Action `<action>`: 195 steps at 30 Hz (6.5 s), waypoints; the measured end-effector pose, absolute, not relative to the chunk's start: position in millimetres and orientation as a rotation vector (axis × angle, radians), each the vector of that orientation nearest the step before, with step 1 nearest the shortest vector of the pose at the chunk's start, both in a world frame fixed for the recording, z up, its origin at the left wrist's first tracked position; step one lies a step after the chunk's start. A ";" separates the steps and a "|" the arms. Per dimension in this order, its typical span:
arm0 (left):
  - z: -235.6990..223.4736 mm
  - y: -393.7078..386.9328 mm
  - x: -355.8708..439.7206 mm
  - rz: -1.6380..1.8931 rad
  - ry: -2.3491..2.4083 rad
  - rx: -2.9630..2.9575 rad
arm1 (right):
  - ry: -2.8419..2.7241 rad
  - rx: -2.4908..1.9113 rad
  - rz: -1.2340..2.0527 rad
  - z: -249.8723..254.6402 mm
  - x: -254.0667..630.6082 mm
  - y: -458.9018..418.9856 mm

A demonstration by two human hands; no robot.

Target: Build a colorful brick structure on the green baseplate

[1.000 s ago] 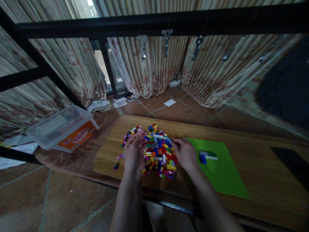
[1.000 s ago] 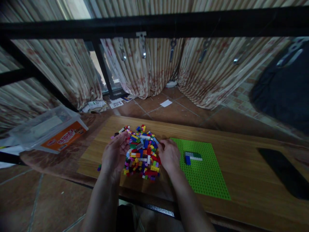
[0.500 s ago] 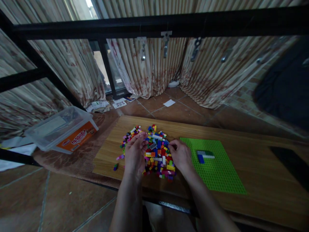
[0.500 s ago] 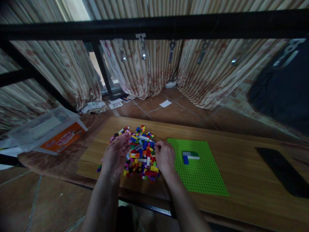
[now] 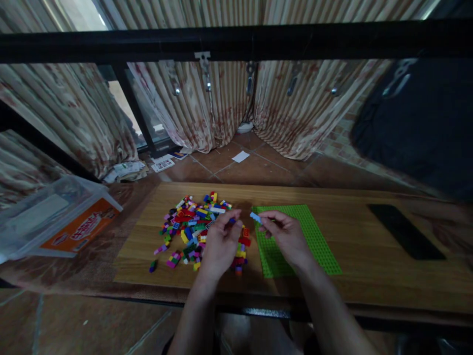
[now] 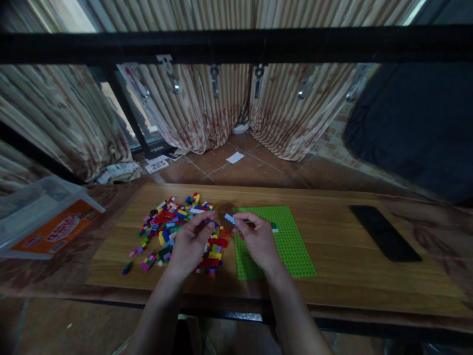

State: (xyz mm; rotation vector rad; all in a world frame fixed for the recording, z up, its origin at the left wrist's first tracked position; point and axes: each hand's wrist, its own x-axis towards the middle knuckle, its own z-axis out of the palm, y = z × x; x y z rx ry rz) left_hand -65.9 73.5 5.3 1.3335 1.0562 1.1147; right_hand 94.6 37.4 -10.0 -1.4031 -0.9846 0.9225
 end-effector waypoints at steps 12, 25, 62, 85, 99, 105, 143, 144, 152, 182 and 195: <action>-18.8 39.2 7.4 1.012 0.978 1.392 | -0.945 -1.402 1.128 -4.3 160.6 -6.2; -36.3 45.1 34.2 0.970 1.223 1.504 | -1.270 -1.802 0.600 -23.0 205.4 -16.1; -13.2 47.1 60.7 0.448 1.677 1.894 | -1.132 -1.984 0.648 -36.5 207.0 9.9; -20.5 51.2 16.2 0.881 1.252 1.650 | -0.765 -1.712 0.489 -28.6 224.0 8.9; -4.7 74.4 -38.8 1.257 1.314 1.344 | -1.099 -2.092 0.649 -52.6 223.3 -10.4; 9.2 86.3 -74.6 1.526 1.274 0.983 | -1.168 -2.164 0.386 -41.1 220.5 -6.3; 28.8 88.4 -126.5 1.439 1.138 0.649 | -1.861 -1.638 0.337 -28.7 8.3 48.2; 27.5 88.7 -126.6 1.405 1.146 0.689 | -1.846 -1.631 0.341 -28.1 9.6 47.8; 11.0 88.5 -112.3 1.077 1.433 1.285 | -1.640 -1.588 0.430 -21.3 31.1 40.4; 5.3 77.7 -85.1 0.766 1.131 1.267 | -1.212 -1.252 0.705 -24.5 56.9 29.0; 8.0 80.1 -87.8 0.826 1.220 1.290 | -1.517 -1.477 0.603 -28.5 51.5 32.0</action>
